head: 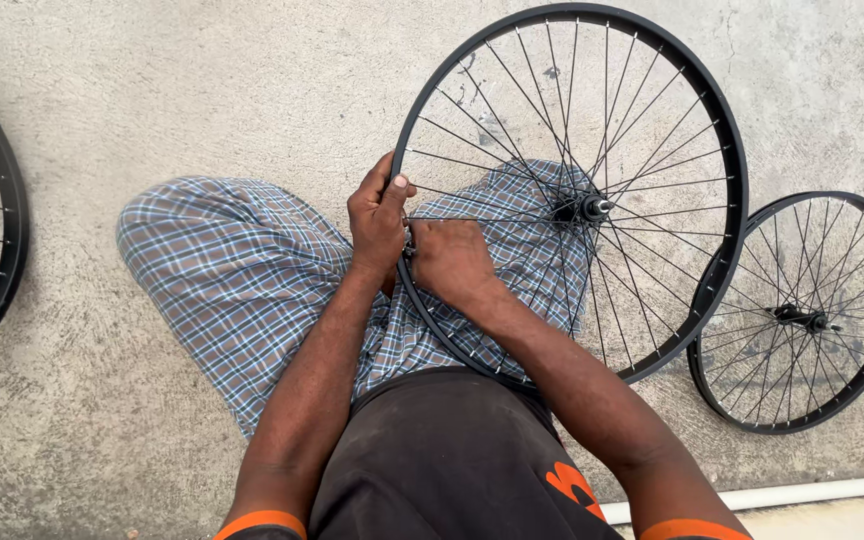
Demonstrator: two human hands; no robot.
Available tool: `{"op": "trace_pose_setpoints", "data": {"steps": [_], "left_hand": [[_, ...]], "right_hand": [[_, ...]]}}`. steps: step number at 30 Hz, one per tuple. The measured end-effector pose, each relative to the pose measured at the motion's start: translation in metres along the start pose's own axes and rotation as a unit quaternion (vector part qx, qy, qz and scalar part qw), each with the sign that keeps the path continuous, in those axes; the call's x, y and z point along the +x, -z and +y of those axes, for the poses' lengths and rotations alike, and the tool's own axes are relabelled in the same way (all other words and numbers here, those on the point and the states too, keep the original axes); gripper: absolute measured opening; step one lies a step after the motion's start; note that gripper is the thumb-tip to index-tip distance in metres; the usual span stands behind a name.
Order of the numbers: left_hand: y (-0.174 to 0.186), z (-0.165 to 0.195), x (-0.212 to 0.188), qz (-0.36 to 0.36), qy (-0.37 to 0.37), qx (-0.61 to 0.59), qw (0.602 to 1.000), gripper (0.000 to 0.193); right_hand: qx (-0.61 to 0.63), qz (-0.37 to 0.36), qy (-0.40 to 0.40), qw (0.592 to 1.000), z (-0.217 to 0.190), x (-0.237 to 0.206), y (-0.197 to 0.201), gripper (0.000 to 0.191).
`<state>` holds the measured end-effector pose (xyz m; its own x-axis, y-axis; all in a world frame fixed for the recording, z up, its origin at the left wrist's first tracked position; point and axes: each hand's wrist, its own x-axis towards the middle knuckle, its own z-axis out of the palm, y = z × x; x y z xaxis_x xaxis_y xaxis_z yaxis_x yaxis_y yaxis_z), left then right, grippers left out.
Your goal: The person sits on the floor and uses a spoke wrench to adjust the tension of the spokes on a bicycle wheel. They rotate the wheel and tighten or loosen individual spokes to true the wheel.
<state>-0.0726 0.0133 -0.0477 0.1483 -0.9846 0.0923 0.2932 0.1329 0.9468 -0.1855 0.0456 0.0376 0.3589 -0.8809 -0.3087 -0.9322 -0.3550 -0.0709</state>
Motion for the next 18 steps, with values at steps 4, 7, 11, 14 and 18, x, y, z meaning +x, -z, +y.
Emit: {"op": "trace_pose_setpoints", "data": {"steps": [4,7,11,14,18], "left_hand": [[0.003,0.001,-0.001,-0.004,0.021,0.005,1.000,0.046],[0.003,0.001,-0.001,-0.008,0.021,0.003,1.000,0.044],[0.004,0.000,0.000,-0.007,0.037,-0.002,0.999,0.044],[0.006,-0.001,0.000,-0.007,0.008,-0.013,1.000,0.043],[0.005,-0.004,-0.001,-0.010,-0.011,0.002,1.000,0.042]], "right_hand": [[0.094,-0.061,0.003,0.994,0.005,-0.001,0.015,0.033],[0.249,-0.077,0.070,0.963,0.027,-0.003,0.027,0.039],[0.286,-0.100,0.045,0.952,0.030,-0.001,0.029,0.032],[0.244,-0.059,0.008,0.968,0.018,-0.004,0.021,0.033],[0.190,0.041,-0.010,0.981,0.012,-0.012,0.003,0.044]]}}
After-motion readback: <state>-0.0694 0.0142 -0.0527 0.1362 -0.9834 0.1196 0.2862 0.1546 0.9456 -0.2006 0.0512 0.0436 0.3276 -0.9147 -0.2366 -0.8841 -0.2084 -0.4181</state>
